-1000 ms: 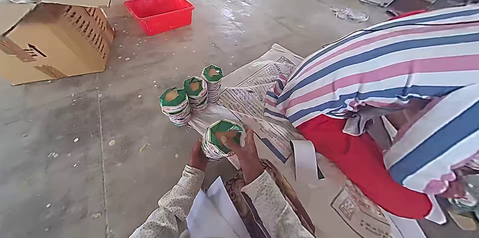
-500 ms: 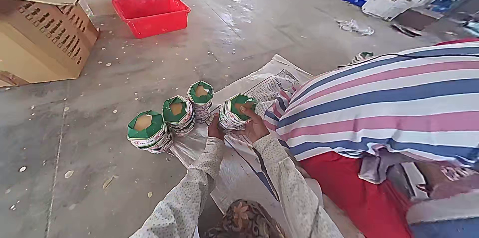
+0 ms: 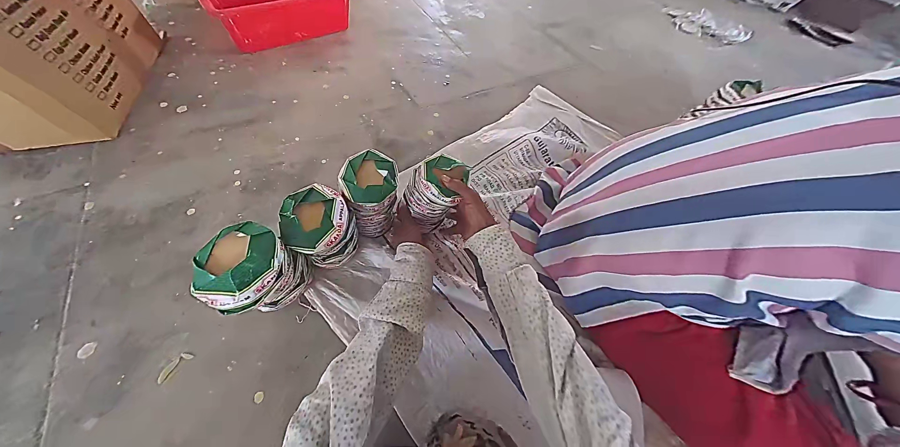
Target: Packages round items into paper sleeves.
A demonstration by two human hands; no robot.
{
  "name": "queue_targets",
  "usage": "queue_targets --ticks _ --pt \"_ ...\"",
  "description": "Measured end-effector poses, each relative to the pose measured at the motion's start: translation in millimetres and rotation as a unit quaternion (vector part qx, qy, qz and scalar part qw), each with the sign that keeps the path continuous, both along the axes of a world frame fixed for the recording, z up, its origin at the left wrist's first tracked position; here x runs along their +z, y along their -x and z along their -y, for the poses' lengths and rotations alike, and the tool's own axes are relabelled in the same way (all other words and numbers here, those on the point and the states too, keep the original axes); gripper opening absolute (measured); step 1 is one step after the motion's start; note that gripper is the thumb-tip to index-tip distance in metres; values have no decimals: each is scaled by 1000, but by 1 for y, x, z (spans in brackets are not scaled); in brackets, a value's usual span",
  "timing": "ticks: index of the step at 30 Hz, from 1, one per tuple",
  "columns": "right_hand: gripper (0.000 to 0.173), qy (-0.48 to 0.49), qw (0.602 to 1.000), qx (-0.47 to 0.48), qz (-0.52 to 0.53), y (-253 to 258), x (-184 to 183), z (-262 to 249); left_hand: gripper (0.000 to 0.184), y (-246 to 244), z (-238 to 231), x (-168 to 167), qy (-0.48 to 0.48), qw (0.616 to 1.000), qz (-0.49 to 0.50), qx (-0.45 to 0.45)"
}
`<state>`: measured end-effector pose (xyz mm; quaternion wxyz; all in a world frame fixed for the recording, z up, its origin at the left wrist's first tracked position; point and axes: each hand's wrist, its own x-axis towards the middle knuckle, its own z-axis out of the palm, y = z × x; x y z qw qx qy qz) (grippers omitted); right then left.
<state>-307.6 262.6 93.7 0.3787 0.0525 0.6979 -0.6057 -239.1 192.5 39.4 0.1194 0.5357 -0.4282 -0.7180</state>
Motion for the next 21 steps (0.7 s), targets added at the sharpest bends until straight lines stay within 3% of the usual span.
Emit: queue_targets --ticks 5,8,10,12,14,17,21 --pt "59 16 999 28 21 -10 -5 -1 52 -19 -12 24 -113 974 -157 114" --pt "54 24 1000 5 19 -14 -6 8 50 -26 -15 23 -118 958 -215 151" --pt "59 24 1000 3 18 -7 -9 10 48 -23 -17 17 -105 952 -234 165" --pt "68 22 1000 -1 16 4 -13 14 48 -17 -19 -2 -53 957 -250 141" --pt "69 28 999 -22 13 12 -15 25 58 -15 -16 -36 70 967 -244 35" --pt "62 41 999 -19 -2 16 -7 43 74 -22 -13 -72 246 939 -217 -105" --pt "68 34 999 14 9 21 -7 55 72 -23 -21 -92 304 920 -227 -96"
